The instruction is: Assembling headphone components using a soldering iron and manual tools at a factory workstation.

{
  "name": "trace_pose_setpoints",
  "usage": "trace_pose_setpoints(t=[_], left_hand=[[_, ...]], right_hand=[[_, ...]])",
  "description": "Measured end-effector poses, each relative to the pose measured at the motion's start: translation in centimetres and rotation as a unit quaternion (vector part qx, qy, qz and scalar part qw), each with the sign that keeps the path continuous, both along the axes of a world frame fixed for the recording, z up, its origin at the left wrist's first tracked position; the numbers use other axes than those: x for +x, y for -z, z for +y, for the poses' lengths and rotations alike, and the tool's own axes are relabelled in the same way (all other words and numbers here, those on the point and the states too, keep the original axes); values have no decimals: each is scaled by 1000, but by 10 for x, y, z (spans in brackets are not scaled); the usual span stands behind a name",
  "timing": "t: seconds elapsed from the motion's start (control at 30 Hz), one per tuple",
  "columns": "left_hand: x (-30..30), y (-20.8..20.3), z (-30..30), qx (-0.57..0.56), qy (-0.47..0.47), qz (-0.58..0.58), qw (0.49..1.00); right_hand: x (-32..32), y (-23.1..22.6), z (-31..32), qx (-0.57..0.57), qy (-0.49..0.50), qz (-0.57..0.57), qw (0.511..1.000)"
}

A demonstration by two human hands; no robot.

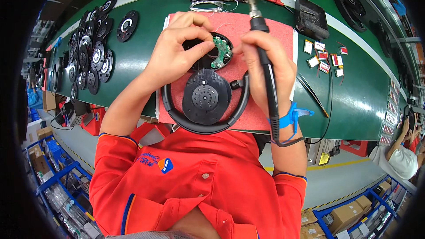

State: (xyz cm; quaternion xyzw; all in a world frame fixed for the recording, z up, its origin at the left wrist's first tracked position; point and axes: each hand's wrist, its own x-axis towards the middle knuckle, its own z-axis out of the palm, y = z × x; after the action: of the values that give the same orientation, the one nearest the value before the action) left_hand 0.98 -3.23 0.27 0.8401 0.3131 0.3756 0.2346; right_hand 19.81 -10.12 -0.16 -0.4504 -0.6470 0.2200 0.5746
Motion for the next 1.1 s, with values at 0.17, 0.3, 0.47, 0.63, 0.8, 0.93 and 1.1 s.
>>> trace_pose_setpoints(t=[0.17,0.3,0.47,0.63,0.8,0.93,1.1], left_hand=[[2,9,3,-76,-12,14,997],[2,12,5,-129,10,27,991],[1,12,7,-163,23,25,986],[-1,10,10,-223,40,16,974],[-2,7,8,-212,42,51,975],[-1,8,7,-201,35,60,977],[0,9,6,-180,28,67,981]], right_hand=[[8,-11,-8,34,23,10,999],[6,-22,-7,150,35,-44,987],[10,-22,-18,149,12,-80,985],[1,-22,-21,86,22,-90,992],[0,-23,-21,68,20,-87,994],[-1,-23,-20,69,26,-89,993],[-1,-22,-19,64,25,-104,992]])
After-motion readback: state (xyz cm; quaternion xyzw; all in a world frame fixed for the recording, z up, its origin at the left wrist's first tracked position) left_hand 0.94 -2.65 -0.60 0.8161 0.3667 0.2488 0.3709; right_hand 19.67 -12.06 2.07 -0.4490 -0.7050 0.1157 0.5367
